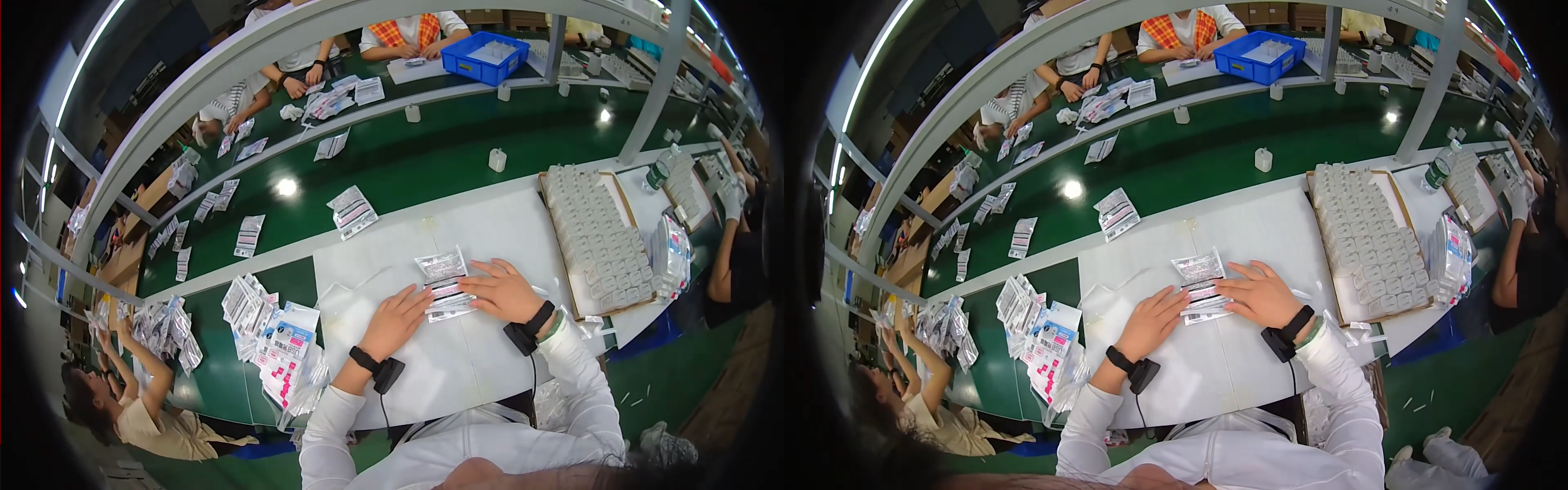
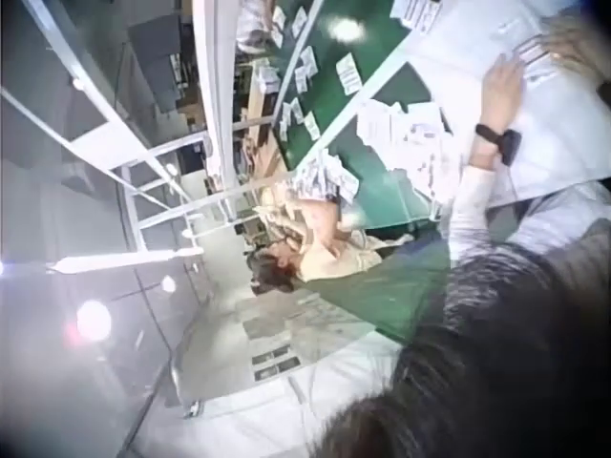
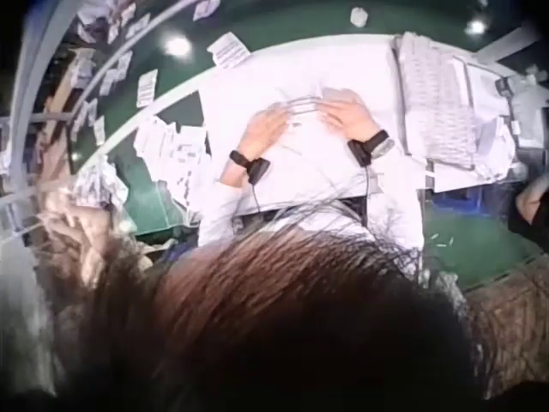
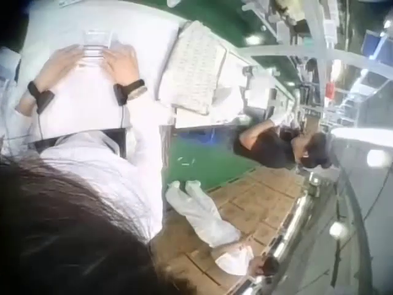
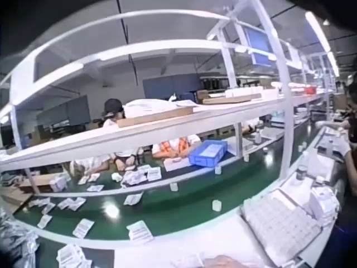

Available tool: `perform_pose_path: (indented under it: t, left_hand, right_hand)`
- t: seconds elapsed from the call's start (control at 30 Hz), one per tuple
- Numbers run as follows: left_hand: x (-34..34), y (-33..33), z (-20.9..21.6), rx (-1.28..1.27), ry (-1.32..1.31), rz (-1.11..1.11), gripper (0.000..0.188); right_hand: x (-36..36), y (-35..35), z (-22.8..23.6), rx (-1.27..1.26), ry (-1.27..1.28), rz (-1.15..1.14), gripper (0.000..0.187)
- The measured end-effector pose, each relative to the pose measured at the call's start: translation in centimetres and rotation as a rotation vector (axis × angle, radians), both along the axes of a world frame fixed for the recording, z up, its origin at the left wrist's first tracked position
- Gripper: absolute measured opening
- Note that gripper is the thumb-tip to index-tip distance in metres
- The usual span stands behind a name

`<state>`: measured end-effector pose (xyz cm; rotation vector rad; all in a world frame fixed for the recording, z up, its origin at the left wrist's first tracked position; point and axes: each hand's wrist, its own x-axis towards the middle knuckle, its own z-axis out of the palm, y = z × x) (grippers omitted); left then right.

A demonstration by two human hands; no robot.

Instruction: The person packages a power adapter by hand, picking up a plastic pouch, inserting the adapter, and peeling off a strip to seal the adhesive closure. The person then places the sealed pouch onto a stack and repeats the process.

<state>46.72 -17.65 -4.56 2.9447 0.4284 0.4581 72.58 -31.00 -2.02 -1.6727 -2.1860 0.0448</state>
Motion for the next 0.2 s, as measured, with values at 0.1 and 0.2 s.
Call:
perform_pose_path:
  t: [0.1, 0.2]
  left_hand:
    - [-0.4, -0.3, 1.0, -0.059, 0.022, -0.049, 0.049]
    - [-1.2, -0.2, 1.9, -0.047, 0.123, -0.006, 0.054]
  right_hand:
    - [0.6, -0.6, -0.5, -0.095, 0.033, -0.014, 0.042]
    - [1.0, -0.3, -0.2, -0.247, 0.092, -0.085, 0.041]
